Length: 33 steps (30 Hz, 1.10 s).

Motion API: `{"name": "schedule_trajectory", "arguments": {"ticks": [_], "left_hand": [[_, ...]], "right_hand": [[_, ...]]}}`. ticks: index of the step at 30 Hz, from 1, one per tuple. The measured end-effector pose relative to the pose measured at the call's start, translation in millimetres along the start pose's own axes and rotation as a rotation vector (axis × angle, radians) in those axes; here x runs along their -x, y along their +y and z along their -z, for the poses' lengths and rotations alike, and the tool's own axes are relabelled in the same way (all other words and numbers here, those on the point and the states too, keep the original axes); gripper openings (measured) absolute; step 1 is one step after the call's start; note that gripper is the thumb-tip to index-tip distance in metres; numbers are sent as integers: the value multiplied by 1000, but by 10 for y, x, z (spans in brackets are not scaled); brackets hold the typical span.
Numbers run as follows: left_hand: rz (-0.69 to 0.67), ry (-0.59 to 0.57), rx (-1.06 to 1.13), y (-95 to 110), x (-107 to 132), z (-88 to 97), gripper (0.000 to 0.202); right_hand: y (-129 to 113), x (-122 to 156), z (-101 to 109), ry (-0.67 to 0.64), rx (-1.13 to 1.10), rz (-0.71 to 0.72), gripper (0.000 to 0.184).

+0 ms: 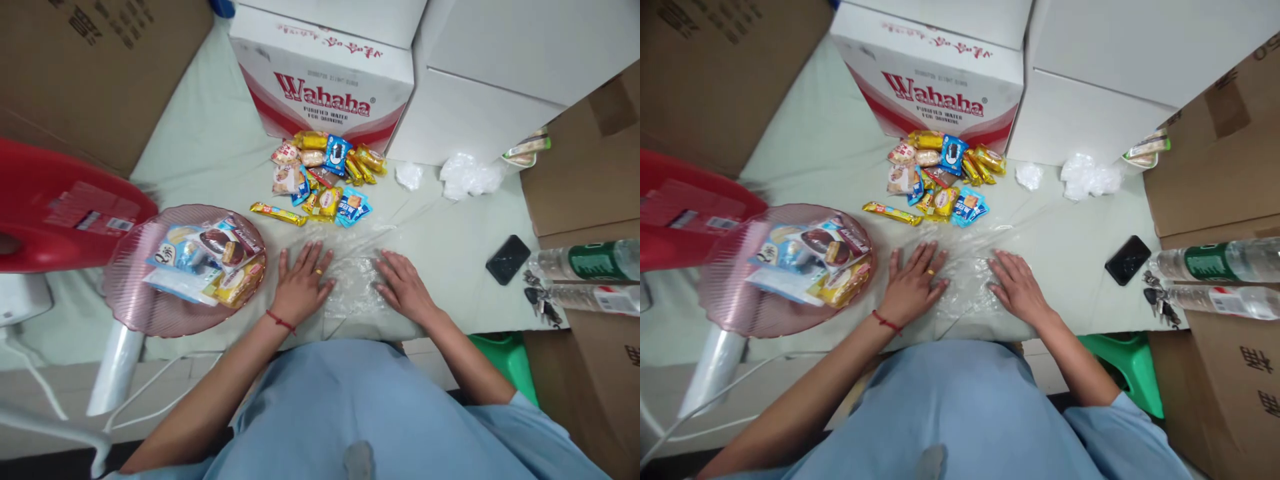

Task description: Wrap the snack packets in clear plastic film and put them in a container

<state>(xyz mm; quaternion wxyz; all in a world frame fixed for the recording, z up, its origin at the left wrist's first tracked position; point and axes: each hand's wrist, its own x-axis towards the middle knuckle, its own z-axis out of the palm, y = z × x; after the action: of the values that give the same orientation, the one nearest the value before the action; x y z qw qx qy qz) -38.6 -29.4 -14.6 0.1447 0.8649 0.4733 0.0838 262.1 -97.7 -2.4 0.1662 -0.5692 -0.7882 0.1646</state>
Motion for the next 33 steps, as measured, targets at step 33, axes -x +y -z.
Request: {"name": "schedule_trajectory", "arguments": {"ticks": [33], "left_hand": [[20, -14, -20, -141, 75, -74, 79]], "right_hand": [[-47, -1454, 537, 462, -484, -357, 34]]}}
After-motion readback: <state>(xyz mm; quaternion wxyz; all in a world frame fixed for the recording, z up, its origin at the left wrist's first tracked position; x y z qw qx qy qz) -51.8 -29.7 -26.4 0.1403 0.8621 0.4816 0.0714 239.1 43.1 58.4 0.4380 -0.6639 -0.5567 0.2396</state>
